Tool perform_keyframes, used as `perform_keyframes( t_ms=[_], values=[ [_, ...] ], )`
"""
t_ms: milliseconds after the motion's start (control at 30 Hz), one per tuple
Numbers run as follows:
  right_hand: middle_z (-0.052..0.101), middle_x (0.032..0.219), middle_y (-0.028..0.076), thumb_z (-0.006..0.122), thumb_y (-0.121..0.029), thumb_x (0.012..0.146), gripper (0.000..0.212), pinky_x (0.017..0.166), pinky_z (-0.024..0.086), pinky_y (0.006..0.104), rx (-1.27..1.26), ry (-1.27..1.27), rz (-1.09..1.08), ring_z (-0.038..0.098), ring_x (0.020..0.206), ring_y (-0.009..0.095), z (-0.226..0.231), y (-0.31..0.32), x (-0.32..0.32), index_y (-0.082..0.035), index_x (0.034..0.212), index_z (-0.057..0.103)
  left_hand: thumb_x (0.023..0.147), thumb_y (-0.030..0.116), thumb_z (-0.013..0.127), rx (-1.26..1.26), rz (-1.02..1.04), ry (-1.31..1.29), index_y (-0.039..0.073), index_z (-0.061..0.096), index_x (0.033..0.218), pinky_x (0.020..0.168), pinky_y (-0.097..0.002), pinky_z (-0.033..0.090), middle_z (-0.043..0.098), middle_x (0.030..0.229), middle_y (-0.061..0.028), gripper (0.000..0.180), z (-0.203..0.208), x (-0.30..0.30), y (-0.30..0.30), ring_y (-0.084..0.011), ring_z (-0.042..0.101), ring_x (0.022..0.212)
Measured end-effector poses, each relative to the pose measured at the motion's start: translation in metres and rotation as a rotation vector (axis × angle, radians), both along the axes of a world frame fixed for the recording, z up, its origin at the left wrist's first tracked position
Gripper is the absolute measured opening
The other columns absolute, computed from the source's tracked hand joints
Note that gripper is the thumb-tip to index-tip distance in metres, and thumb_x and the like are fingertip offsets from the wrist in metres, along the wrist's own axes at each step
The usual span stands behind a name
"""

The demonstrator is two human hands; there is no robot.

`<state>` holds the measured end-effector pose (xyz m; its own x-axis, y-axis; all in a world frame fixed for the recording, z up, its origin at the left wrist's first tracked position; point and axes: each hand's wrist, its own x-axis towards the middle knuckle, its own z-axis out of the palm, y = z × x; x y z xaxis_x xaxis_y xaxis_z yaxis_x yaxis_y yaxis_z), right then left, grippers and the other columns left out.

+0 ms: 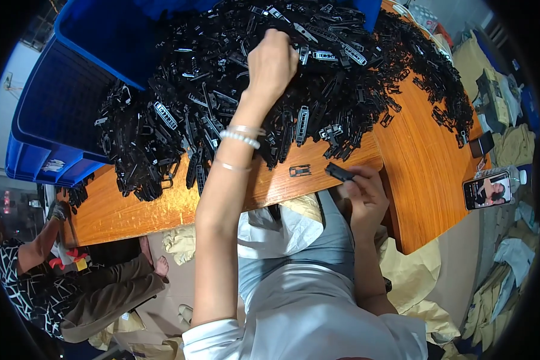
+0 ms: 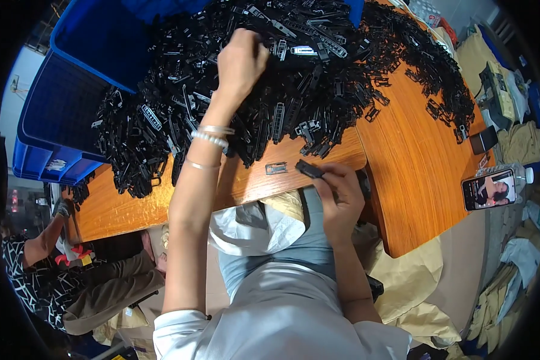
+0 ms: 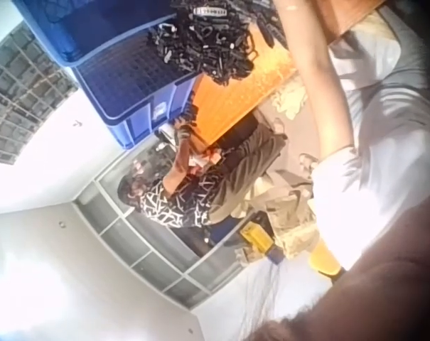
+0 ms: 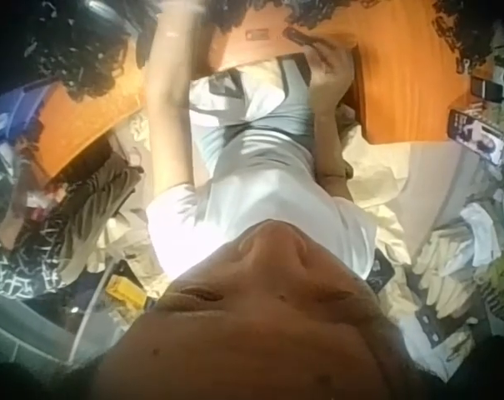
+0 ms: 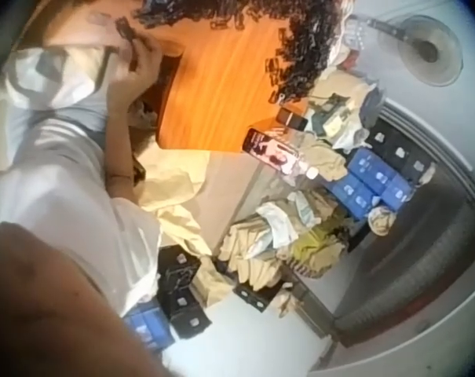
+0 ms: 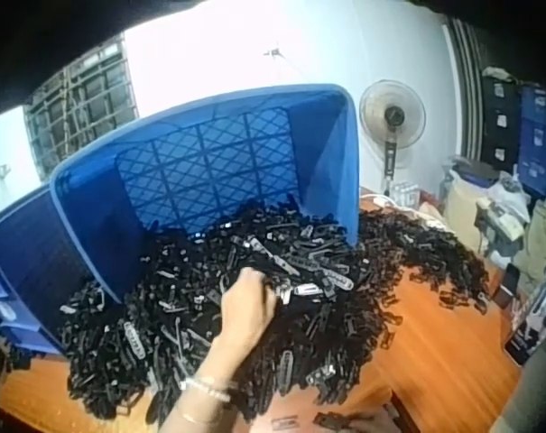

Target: Assembling black plastic hair clips by snapping the components together.

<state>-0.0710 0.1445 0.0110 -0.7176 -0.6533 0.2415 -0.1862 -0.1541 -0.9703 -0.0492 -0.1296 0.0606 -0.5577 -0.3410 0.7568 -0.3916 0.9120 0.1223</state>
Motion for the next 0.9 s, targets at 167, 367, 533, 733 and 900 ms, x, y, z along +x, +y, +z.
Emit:
perform_keyframes(
  t_ms=[167, 367, 533, 733, 900],
  values=[
    [0.056, 0.088, 0.007, 0.057, -0.001, 0.080, 0.010, 0.058, 0.039, 0.0184, -0.059, -0.247, -0.039, 0.051, 0.068, 0.008, 0.012, -0.004, -0.012, 0.006, 0.086, 0.059, 0.079, -0.004, 0.050, 1.088, -0.444, 0.488, -0.001, 0.055, 0.091, 0.049, -0.0188, 0.048, 0.058, 0.070, -0.0047, 0.013, -0.011, 0.049, 0.078, -0.0097, 0.059, 0.058],
    [0.056, 0.073, 0.006, 0.058, -0.003, 0.081, 0.010, 0.051, 0.036, 0.0188, -0.168, -0.451, 0.089, 0.050, 0.059, 0.008, 0.027, -0.018, -0.009, 0.006, 0.084, 0.060, 0.076, -0.012, 0.049, 1.177, -0.636, 0.449, -0.005, 0.060, 0.089, 0.064, -0.0230, 0.051, 0.060, 0.092, -0.0128, 0.019, -0.035, 0.082, 0.140, -0.0178, 0.063, 0.074],
    [0.057, 0.073, 0.004, 0.058, -0.006, 0.081, 0.011, 0.050, 0.037, 0.0188, -0.025, -0.427, 0.094, 0.051, 0.057, 0.007, 0.027, -0.016, -0.001, 0.004, 0.084, 0.061, 0.071, -0.012, 0.054, 1.058, -0.485, 0.355, -0.003, 0.064, 0.085, 0.062, -0.0212, 0.048, 0.064, 0.082, -0.0127, 0.019, -0.033, 0.089, 0.150, -0.0167, 0.061, 0.073],
    [0.055, 0.074, 0.003, 0.059, 0.001, 0.079, 0.007, 0.052, 0.039, 0.0174, 0.033, -0.253, 0.017, 0.053, 0.062, 0.007, 0.019, -0.017, 0.010, 0.007, 0.082, 0.060, 0.079, -0.006, 0.055, 1.598, -0.489, 0.171, -0.007, 0.060, 0.089, 0.060, -0.0189, 0.045, 0.063, 0.080, -0.0091, 0.012, -0.028, 0.105, 0.163, -0.0112, 0.059, 0.070],
    [0.057, 0.077, 0.005, 0.067, 0.003, 0.070, 0.014, 0.058, 0.042, 0.0202, 0.130, 0.114, 0.136, 0.054, 0.064, 0.010, 0.002, -0.005, 0.011, 0.005, 0.082, 0.061, 0.079, 0.003, 0.061, 1.811, -0.420, 0.324, -0.005, 0.061, 0.080, 0.059, -0.0191, 0.041, 0.059, 0.079, -0.0048, 0.007, -0.023, 0.104, 0.168, -0.0065, 0.054, 0.070]
  ],
)
